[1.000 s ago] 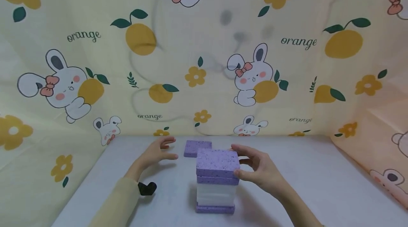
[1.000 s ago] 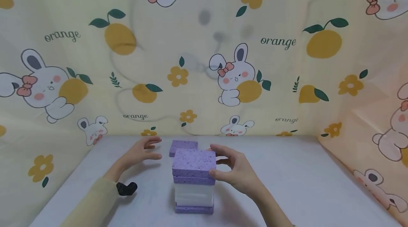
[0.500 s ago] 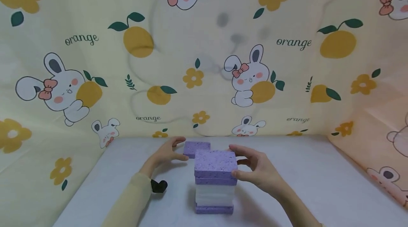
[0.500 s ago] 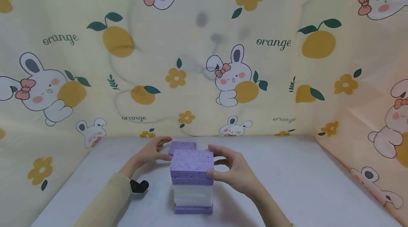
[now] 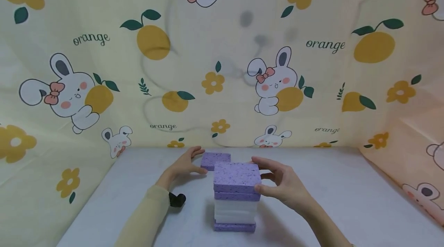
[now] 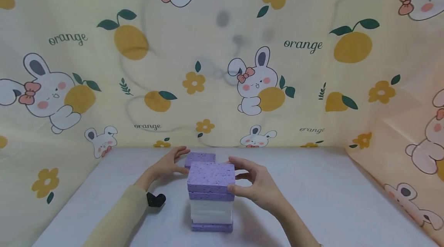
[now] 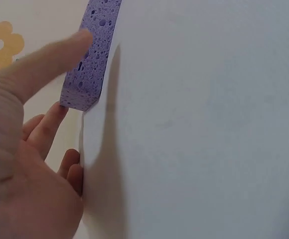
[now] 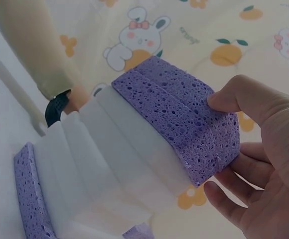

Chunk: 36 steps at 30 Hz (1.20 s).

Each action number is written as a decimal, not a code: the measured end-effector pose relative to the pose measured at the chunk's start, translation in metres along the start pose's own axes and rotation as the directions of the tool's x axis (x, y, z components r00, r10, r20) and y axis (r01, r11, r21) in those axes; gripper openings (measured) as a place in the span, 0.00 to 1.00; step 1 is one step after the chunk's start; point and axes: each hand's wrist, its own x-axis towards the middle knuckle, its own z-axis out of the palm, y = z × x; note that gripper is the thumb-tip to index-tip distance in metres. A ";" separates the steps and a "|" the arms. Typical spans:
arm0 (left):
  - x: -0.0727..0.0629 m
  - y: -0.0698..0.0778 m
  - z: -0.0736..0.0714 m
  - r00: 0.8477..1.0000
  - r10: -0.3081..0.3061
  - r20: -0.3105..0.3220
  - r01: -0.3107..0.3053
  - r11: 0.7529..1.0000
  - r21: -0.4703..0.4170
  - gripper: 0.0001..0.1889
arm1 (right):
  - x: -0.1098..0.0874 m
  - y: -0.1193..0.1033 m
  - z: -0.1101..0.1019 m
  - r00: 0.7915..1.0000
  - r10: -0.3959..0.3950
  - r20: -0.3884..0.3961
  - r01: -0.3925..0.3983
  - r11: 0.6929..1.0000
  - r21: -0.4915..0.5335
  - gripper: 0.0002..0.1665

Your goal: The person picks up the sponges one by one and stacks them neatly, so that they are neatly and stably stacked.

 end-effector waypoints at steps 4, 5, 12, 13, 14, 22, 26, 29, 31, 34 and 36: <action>0.002 0.001 0.003 0.999 -0.025 -0.024 0.025 1.000 -0.001 0.58 | 0.000 0.000 -0.001 1.000 0.000 0.001 0.000 1.000 0.000 0.38; 0.001 0.001 0.003 0.999 -0.026 -0.034 0.026 1.000 -0.003 0.57 | 0.000 0.000 -0.001 1.000 -0.001 0.001 0.001 1.000 -0.001 0.38; -0.002 -0.001 0.004 0.996 -0.024 -0.086 0.023 1.000 -0.013 0.54 | 0.000 0.000 0.000 1.000 0.015 0.002 -0.015 1.000 0.001 0.38; -0.002 -0.001 0.004 0.996 -0.021 -0.089 0.020 1.000 -0.012 0.54 | 0.000 0.000 0.000 1.000 0.017 0.002 -0.017 1.000 0.003 0.38; -0.002 -0.002 0.004 0.996 -0.021 -0.092 0.020 1.000 -0.013 0.54 | 0.000 0.000 0.000 1.000 0.018 0.003 -0.018 1.000 0.004 0.38; -0.012 -0.002 0.004 0.983 0.002 -0.185 -0.013 0.998 -0.063 0.52 | 0.000 0.002 0.000 1.000 -0.004 0.003 0.004 1.000 0.019 0.38; -0.019 -0.004 0.001 0.970 0.005 -0.241 -0.032 0.993 -0.110 0.50 | 0.000 0.002 0.000 1.000 -0.001 0.003 0.001 1.000 0.014 0.38; -0.028 -0.002 -0.002 0.962 0.027 -0.271 -0.070 0.986 -0.150 0.50 | 0.000 0.001 0.000 1.000 -0.001 0.005 0.001 1.000 0.011 0.38; -0.035 0.002 -0.005 0.957 0.042 -0.288 -0.095 0.980 -0.174 0.50 | 0.000 0.001 0.000 1.000 -0.005 0.006 0.005 1.000 0.015 0.38; -0.047 0.008 -0.008 0.945 0.050 -0.323 -0.131 0.963 -0.235 0.48 | 0.001 0.001 0.000 1.000 -0.011 0.007 0.011 1.000 0.020 0.38; -0.055 0.011 -0.008 0.935 0.032 -0.352 -0.149 0.939 -0.311 0.46 | 0.000 0.001 0.000 1.000 -0.001 0.006 0.001 1.000 0.023 0.38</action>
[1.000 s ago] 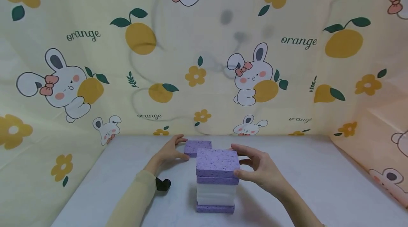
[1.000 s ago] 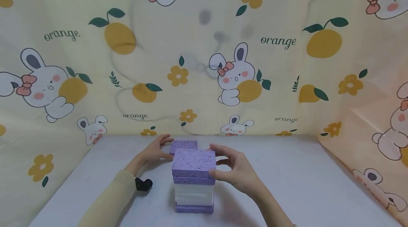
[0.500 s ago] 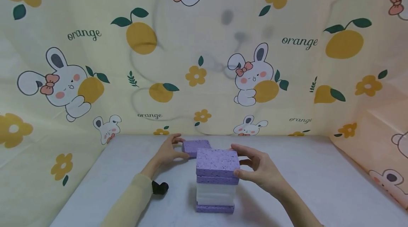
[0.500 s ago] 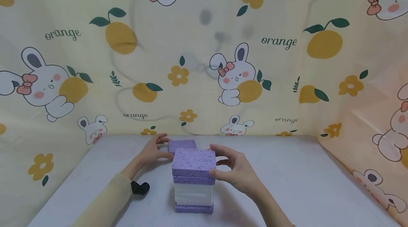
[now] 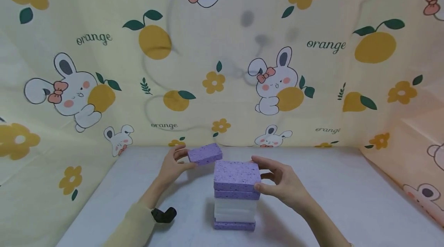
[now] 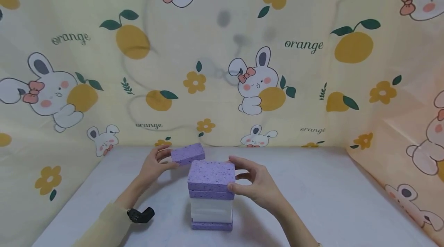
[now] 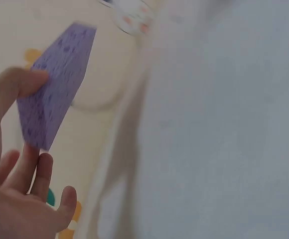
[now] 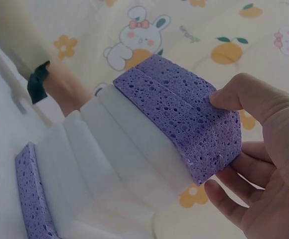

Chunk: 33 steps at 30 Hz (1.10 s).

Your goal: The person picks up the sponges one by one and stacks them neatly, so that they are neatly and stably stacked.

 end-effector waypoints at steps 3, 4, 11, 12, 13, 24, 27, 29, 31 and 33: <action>-0.011 0.008 -0.001 0.997 -0.028 -0.071 0.019 0.993 -0.120 0.45 | -0.001 0.001 0.000 1.000 0.009 -0.002 -0.009 1.000 0.002 0.38; -0.014 0.010 -0.001 0.995 -0.035 -0.092 0.020 0.987 -0.158 0.45 | -0.001 0.001 0.000 1.000 0.008 -0.002 -0.008 1.000 0.000 0.38; -0.028 0.043 0.000 0.990 -0.026 -0.136 -0.013 0.960 -0.279 0.42 | 0.001 0.001 -0.001 1.000 -0.005 -0.001 0.005 1.000 -0.010 0.39; -0.029 0.049 -0.001 0.990 -0.028 -0.136 -0.015 0.953 -0.301 0.42 | 0.002 0.001 -0.001 1.000 -0.001 0.001 0.001 1.000 -0.008 0.39; -0.031 0.055 -0.001 0.990 -0.029 -0.136 -0.017 0.946 -0.323 0.41 | 0.002 0.002 -0.001 1.000 0.002 0.001 -0.002 1.000 -0.007 0.39; -0.058 0.123 0.001 0.998 0.052 -0.029 -0.060 0.901 -0.430 0.37 | 0.000 0.002 -0.001 0.999 0.028 -0.019 -0.028 1.000 -0.011 0.39; -0.071 0.136 0.009 0.994 0.103 0.025 -0.084 0.909 -0.409 0.37 | 0.000 0.002 -0.001 0.999 0.027 -0.024 -0.028 1.000 -0.003 0.39; -0.078 0.142 0.015 0.988 0.145 0.061 -0.111 0.919 -0.379 0.39 | 0.000 0.002 -0.001 0.999 0.023 -0.025 -0.023 1.000 0.002 0.39; -0.085 0.145 0.021 0.977 0.189 0.096 -0.143 0.923 -0.358 0.40 | 0.000 0.002 -0.001 0.999 0.022 -0.025 -0.022 1.000 0.003 0.39; -0.090 0.145 0.027 0.961 0.239 0.140 -0.185 0.931 -0.315 0.40 | 0.000 0.001 0.000 0.999 0.031 -0.025 -0.031 1.000 0.003 0.38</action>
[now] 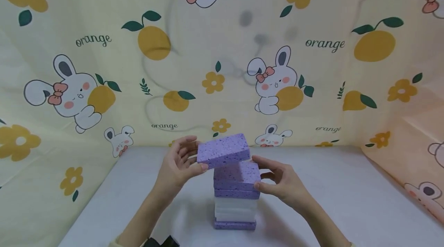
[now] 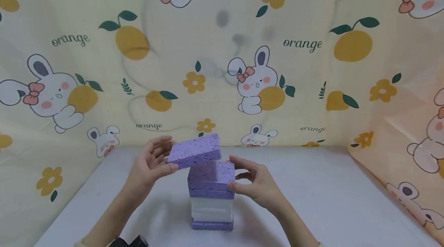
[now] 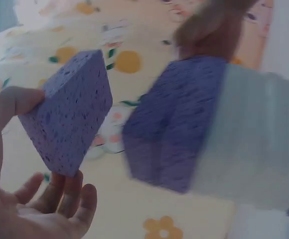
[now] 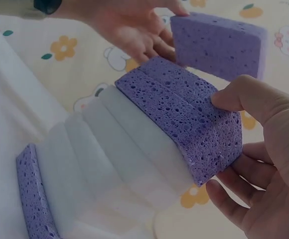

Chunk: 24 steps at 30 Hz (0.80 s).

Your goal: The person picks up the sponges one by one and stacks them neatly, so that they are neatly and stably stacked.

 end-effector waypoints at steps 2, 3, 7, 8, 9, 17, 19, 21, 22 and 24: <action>-0.002 -0.002 0.007 0.998 0.024 0.058 -0.028 0.998 0.058 0.41 | 0.000 0.000 0.000 1.000 0.013 -0.001 -0.013 1.000 -0.001 0.38; -0.003 -0.003 0.009 0.996 0.033 0.083 -0.040 0.996 0.077 0.41 | 0.000 -0.001 0.000 1.000 0.023 -0.003 -0.023 1.000 0.002 0.38; -0.002 -0.008 0.018 0.991 0.054 0.119 -0.063 0.996 0.071 0.41 | -0.001 -0.001 0.001 0.999 0.048 -0.011 -0.048 0.999 0.023 0.37; -0.002 -0.009 0.020 0.992 0.056 0.115 -0.062 0.997 0.056 0.41 | -0.001 -0.001 0.001 0.999 0.048 -0.013 -0.047 0.999 0.024 0.36; -0.001 -0.010 0.022 0.993 0.054 0.108 -0.060 0.997 0.046 0.41 | -0.001 -0.001 0.001 0.999 0.050 -0.016 -0.049 0.998 0.025 0.35; 0.003 -0.015 0.027 0.996 0.047 0.078 -0.053 0.996 0.073 0.39 | -0.001 -0.002 0.002 0.998 0.054 -0.032 -0.055 0.998 -0.034 0.30; 0.004 -0.016 0.027 0.995 0.060 0.079 -0.066 0.994 0.083 0.39 | -0.001 -0.002 0.002 0.998 0.055 -0.031 -0.056 0.998 -0.038 0.32; 0.005 -0.017 0.027 0.995 0.068 0.076 -0.076 0.992 0.097 0.38 | -0.001 -0.002 0.002 0.999 0.050 -0.021 -0.051 0.998 -0.027 0.33; 0.005 -0.017 0.026 0.995 0.070 0.073 -0.077 0.991 0.106 0.38 | -0.001 -0.001 0.001 0.999 0.049 -0.014 -0.049 0.999 -0.020 0.34; 0.006 -0.019 0.025 0.995 0.067 0.068 -0.075 0.988 0.132 0.38 | -0.001 -0.001 0.001 0.999 0.045 0.001 -0.045 0.999 0.001 0.36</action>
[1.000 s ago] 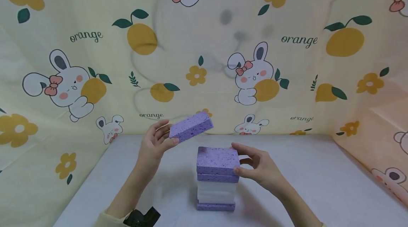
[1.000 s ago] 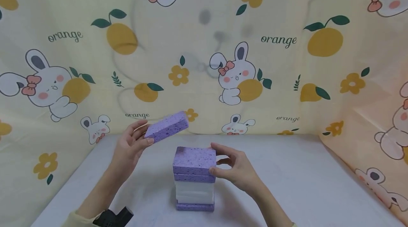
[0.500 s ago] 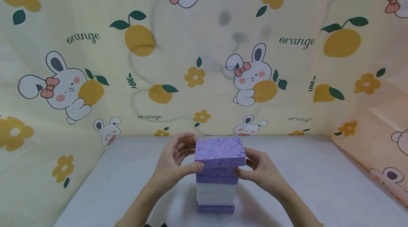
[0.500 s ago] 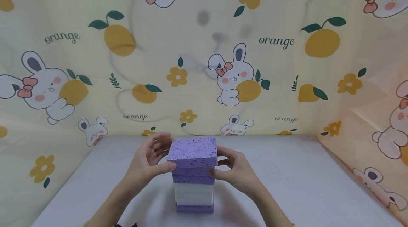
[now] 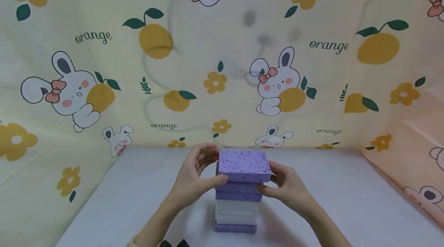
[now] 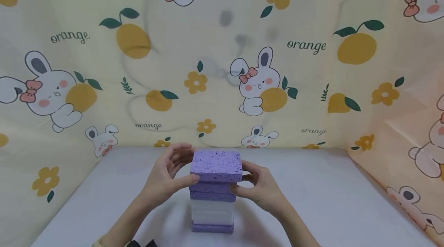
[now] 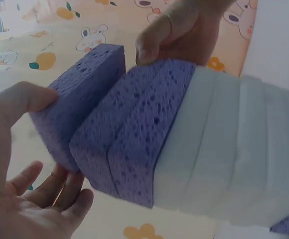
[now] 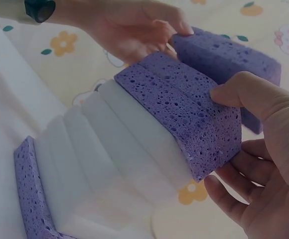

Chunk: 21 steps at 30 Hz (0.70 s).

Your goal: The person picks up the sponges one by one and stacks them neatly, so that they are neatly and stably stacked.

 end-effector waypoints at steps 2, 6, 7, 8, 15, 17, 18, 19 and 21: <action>0.000 -0.001 -0.001 1.000 -0.003 0.004 0.003 1.000 0.030 0.39 | 0.000 0.000 0.000 1.000 -0.003 0.010 0.003 1.000 0.013 0.38; 0.001 -0.004 -0.006 0.999 -0.004 0.045 0.000 0.995 0.097 0.40 | 0.000 0.000 -0.001 1.000 -0.015 0.014 0.015 1.000 0.006 0.40; 0.002 -0.005 -0.008 0.998 -0.006 0.057 -0.001 0.994 0.109 0.40 | 0.001 0.000 -0.002 1.000 -0.022 0.018 0.022 1.000 -0.001 0.40; 0.002 -0.006 -0.010 0.998 -0.006 0.066 -0.002 0.993 0.114 0.40 | 0.001 0.000 -0.002 0.999 -0.027 0.018 0.027 1.000 -0.007 0.40; 0.005 -0.011 -0.022 0.998 -0.032 0.061 0.026 0.994 0.108 0.41 | 0.001 -0.001 -0.005 0.996 -0.068 0.050 0.068 0.998 0.001 0.42; 0.006 -0.012 -0.023 0.997 -0.047 0.067 0.041 0.996 0.084 0.41 | 0.001 -0.002 -0.006 0.995 -0.074 0.061 0.073 0.997 0.017 0.42; 0.006 -0.012 -0.023 0.996 -0.053 0.072 0.048 0.996 0.077 0.41 | 0.001 -0.002 -0.006 0.995 -0.074 0.066 0.072 0.997 0.024 0.42; 0.007 -0.012 -0.023 0.995 -0.058 0.079 0.052 0.996 0.074 0.41 | 0.001 -0.002 -0.007 0.995 -0.071 0.069 0.069 0.997 0.029 0.42; 0.007 -0.013 -0.022 0.993 -0.064 0.096 0.057 0.995 0.076 0.41 | 0.001 -0.003 -0.007 0.996 -0.053 0.067 0.052 0.998 0.028 0.42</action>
